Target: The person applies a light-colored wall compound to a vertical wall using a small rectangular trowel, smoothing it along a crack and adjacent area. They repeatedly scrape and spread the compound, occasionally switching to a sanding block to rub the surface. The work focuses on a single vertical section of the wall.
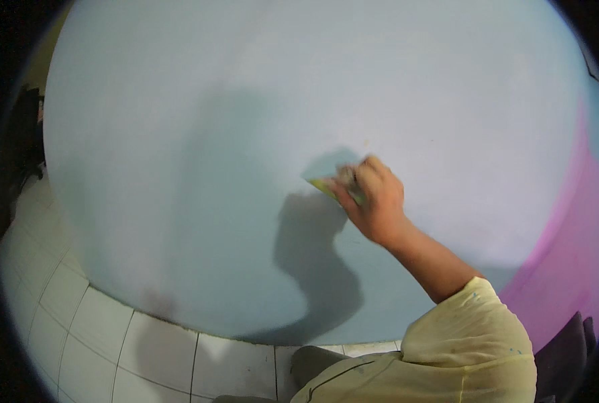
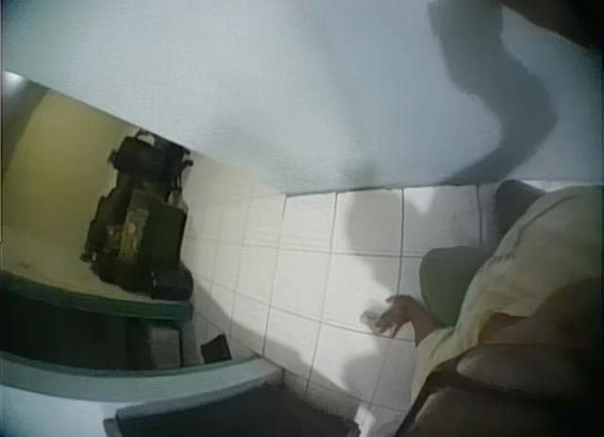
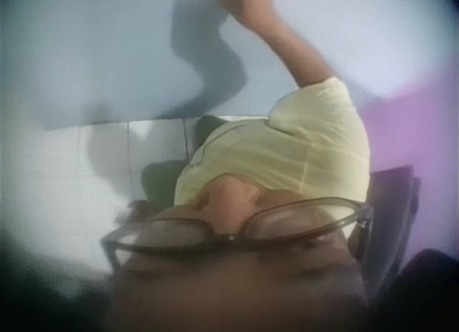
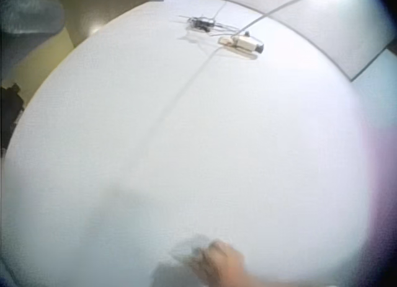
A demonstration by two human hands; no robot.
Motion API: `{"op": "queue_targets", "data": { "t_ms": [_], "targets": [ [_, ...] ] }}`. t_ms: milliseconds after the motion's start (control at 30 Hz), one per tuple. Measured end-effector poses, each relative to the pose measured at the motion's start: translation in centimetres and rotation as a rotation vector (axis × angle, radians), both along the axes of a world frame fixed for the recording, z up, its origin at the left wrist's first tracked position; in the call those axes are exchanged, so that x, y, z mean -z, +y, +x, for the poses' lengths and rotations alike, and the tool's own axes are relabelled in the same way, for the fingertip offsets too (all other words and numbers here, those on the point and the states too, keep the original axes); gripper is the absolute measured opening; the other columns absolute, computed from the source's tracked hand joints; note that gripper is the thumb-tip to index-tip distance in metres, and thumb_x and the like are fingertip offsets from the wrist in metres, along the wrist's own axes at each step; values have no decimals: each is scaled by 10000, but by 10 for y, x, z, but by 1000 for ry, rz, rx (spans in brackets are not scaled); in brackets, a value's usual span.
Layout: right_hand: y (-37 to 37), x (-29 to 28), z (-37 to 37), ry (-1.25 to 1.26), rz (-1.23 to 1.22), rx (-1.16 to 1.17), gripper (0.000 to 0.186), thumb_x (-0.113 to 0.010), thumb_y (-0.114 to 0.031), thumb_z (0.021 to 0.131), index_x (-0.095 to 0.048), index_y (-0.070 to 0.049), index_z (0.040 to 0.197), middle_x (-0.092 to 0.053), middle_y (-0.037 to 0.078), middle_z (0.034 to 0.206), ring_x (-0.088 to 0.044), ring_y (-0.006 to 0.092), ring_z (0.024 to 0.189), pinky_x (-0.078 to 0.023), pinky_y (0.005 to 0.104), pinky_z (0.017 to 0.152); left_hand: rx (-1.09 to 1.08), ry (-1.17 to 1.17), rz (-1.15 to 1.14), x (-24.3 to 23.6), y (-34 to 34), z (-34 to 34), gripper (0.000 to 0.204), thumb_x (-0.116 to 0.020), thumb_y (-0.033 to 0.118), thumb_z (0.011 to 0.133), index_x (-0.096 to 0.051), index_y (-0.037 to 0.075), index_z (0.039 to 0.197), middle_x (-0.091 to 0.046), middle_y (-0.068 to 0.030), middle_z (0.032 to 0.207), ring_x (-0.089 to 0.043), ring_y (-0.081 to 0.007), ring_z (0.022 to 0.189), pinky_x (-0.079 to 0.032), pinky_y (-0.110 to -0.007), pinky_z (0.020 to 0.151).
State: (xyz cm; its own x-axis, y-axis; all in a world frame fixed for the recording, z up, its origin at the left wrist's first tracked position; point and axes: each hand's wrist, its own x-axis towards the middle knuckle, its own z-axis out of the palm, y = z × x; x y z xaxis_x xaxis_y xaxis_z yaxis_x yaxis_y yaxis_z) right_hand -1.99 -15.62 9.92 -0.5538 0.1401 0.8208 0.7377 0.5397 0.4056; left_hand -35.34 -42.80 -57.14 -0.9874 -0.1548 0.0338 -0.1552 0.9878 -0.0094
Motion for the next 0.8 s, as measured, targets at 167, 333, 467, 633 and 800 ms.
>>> {"op": "queue_targets", "data": {
  "t_ms": [167, 333, 467, 633, 800],
  "targets": [
    [-56, 8, 94, -117, 368, 197, 433, -783, -53, 744, -741, -95, 1173, -578, 92, 886, -644, 310, 839, -547, 442, 708, 78, 22, 47, -14, 9, 4, 812, -453, 528, 1046, -293, -64, 1579, -310, -261, 1635, -329, -469, 1484, -284, -760, 1089],
    [-22, 30, 155, -154, 280, 439, 502, -738, -68, 791, -724, -126, 1290, -628, 196, 1228, -597, 396, 1216, -508, 495, 1034, 134, 10, 64, -17, 20, 11, 820, -449, 533, 1045, -280, -64, 1582, -296, -260, 1639, -316, -472, 1488, -275, -766, 1087],
    [-3, 5, 167, -89, 363, 436, 549, -744, -79, 784, -706, -127, 1330, -626, 202, 1280, -572, 411, 1258, -428, 516, 1106, 112, 3, 63, -20, 18, 9, 826, -445, 537, 1044, -269, -63, 1584, -285, -260, 1642, -306, -473, 1491, -268, -771, 1085],
    [14, -99, 152, 103, 518, 436, 631, -708, 29, 733, -688, -121, 1345, -638, 185, 1181, -599, 382, 1131, -476, 466, 993, 96, -17, 47, -23, 16, 10, 834, -440, 542, 1043, -256, -63, 1587, -271, -259, 1647, -293, -476, 1495, -259, -777, 1083],
    [7, -22, 162, 29, 447, 526, 636, -710, -1, 756, -679, -157, 1371, -647, 153, 1173, -605, 348, 1121, -468, 467, 963, 105, -40, 55, -21, 18, 9, 842, -435, 547, 1042, -244, -62, 1590, -256, -258, 1651, -280, -478, 1499, -250, -783, 1081]
  ]
}}
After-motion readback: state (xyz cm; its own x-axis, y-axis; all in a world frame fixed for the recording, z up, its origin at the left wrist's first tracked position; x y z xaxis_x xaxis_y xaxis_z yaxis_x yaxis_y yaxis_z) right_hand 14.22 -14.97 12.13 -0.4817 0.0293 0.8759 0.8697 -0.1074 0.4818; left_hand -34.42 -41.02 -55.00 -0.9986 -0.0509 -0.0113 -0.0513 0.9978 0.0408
